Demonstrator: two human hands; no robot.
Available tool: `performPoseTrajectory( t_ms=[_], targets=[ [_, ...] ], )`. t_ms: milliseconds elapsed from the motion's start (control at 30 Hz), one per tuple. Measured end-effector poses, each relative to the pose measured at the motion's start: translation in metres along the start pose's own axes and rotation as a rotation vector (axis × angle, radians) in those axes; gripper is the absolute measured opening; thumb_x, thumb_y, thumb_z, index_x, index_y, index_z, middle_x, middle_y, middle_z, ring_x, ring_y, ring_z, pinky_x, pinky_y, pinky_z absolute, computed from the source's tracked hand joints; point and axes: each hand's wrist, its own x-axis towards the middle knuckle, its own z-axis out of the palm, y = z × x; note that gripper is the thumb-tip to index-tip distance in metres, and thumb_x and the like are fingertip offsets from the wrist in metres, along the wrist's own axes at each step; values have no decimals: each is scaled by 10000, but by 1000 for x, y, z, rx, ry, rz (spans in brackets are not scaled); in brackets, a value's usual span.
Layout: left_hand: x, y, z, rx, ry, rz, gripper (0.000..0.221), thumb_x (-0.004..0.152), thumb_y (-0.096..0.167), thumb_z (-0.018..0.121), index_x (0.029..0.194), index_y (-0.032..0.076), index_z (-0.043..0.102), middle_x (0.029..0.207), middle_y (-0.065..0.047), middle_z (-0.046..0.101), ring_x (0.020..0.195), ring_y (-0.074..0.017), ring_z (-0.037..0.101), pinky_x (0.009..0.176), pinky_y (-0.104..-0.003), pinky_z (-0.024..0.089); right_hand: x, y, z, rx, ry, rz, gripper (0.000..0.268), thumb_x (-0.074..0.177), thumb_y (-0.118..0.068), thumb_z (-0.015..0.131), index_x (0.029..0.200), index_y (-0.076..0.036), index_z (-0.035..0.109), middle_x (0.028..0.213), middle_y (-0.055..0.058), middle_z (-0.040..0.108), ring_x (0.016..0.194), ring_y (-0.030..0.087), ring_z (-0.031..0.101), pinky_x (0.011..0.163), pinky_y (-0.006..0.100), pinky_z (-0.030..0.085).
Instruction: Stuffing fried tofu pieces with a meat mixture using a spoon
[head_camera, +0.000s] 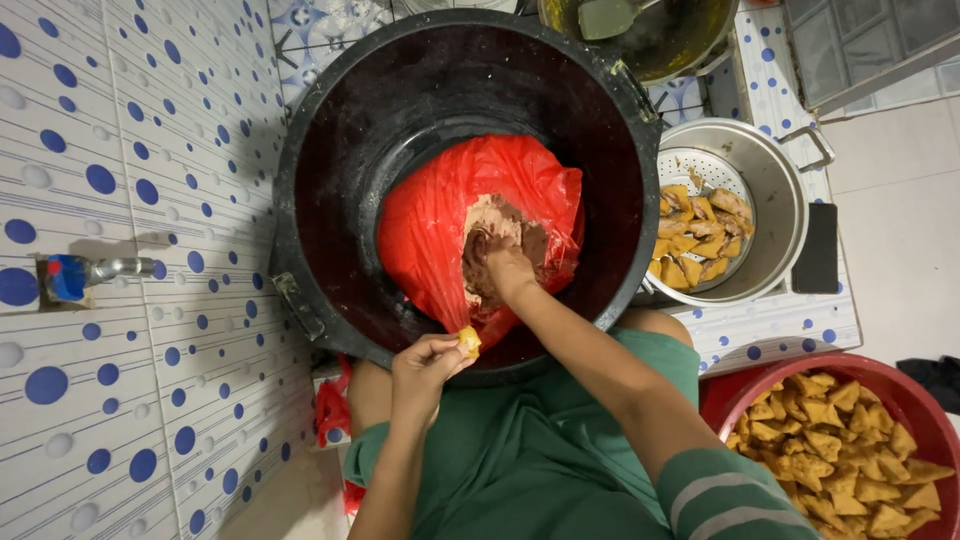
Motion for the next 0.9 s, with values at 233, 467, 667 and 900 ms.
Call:
performPoseTrajectory(
  t_ms=[233,467,667,900],
  targets=[
    [6,-5,-3,-1,-5,22,209,756,-135,789,936,-202,709,984,-301,685,854,-400,747,747,-486,666,-1,-8,-47,76,-239,-124,561,941,-74,486,1461,117,395,1295,429,486,952,574,646,668,668,568],
    [12,-11,-6,-9,-6,19,208,759,-127,799,924,-206,700,987,-299,673,874,-402,743,745,-490,672,13,1,72,90,-91,-109,495,927,-13,408,1374,197,435,1090,459,544,859,617,628,633,729,477],
    [11,0,-3,-3,9,34,194,771,-116,793,921,-194,699,991,-290,678,887,-391,742,759,-474,671,6,5,-73,108,-497,-190,340,949,-67,502,1207,142,576,1099,373,643,988,522,674,804,606,544],
    [17,5,-9,69,107,83,201,777,-107,790,957,-158,719,1033,-263,686,978,-305,696,813,-400,648,-3,61,-238,443,-702,3,752,842,-233,794,1376,129,408,1264,326,618,1141,460,673,958,548,555]
  ],
)
